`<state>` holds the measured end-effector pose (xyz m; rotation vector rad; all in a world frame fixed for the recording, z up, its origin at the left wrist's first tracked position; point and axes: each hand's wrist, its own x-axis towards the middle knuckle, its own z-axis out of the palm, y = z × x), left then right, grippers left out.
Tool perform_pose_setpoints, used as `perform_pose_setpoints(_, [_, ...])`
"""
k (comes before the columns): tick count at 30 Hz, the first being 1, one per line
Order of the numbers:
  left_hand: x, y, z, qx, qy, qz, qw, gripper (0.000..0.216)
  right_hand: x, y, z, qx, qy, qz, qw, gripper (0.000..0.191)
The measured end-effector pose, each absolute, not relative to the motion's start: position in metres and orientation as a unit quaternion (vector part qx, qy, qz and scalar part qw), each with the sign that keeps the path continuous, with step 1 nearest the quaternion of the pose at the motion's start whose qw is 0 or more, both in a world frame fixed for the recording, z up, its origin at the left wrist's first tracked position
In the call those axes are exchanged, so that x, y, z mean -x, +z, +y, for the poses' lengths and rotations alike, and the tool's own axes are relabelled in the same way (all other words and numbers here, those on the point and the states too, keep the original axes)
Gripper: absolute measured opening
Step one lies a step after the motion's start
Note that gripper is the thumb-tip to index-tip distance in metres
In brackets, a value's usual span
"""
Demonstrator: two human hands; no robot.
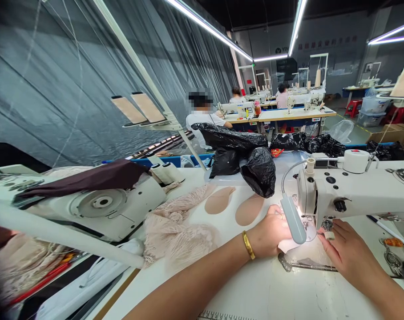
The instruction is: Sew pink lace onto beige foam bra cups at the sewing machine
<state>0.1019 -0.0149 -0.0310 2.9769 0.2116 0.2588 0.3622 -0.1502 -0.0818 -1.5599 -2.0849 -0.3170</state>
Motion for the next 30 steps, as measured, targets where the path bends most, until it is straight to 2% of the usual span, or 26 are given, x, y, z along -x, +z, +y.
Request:
perform_pose_setpoints(3, [-0.102, -0.03, -0.016, -0.992, 0.078, 0.078, 0.057, 0.019, -0.36, -0.079, -0.151, 0.572, -0.125, -0.765, 0.268, 0.034])
perform_pose_setpoints(9, [-0.102, -0.035, -0.017, -0.992, 0.087, 0.081, 0.037, 0.023, -0.367, -0.088, -0.152, 0.585, -0.127, -0.764, 0.241, 0.044])
perform_pose_setpoints(17, [-0.1, -0.032, -0.023, -0.992, 0.101, 0.072, -0.026, 0.014, -0.362, -0.079, -0.154, 0.558, -0.122, -0.785, 0.238, 0.033])
perform_pose_setpoints(20, [-0.099, -0.033, -0.029, -0.991, 0.114, 0.052, -0.054, 0.002, -0.36, -0.077, -0.157, 0.54, -0.081, -0.806, 0.23, 0.032])
perform_pose_setpoints(26, [-0.096, -0.037, -0.048, -0.985, 0.157, 0.021, -0.068, 0.015, -0.347, -0.059, -0.162, 0.499, 0.042, -0.848, 0.175, 0.027])
perform_pose_setpoints(30, [-0.097, -0.039, -0.053, -0.982, 0.167, 0.021, -0.081, 0.013, -0.343, -0.061, -0.162, 0.518, 0.045, -0.836, 0.176, 0.028])
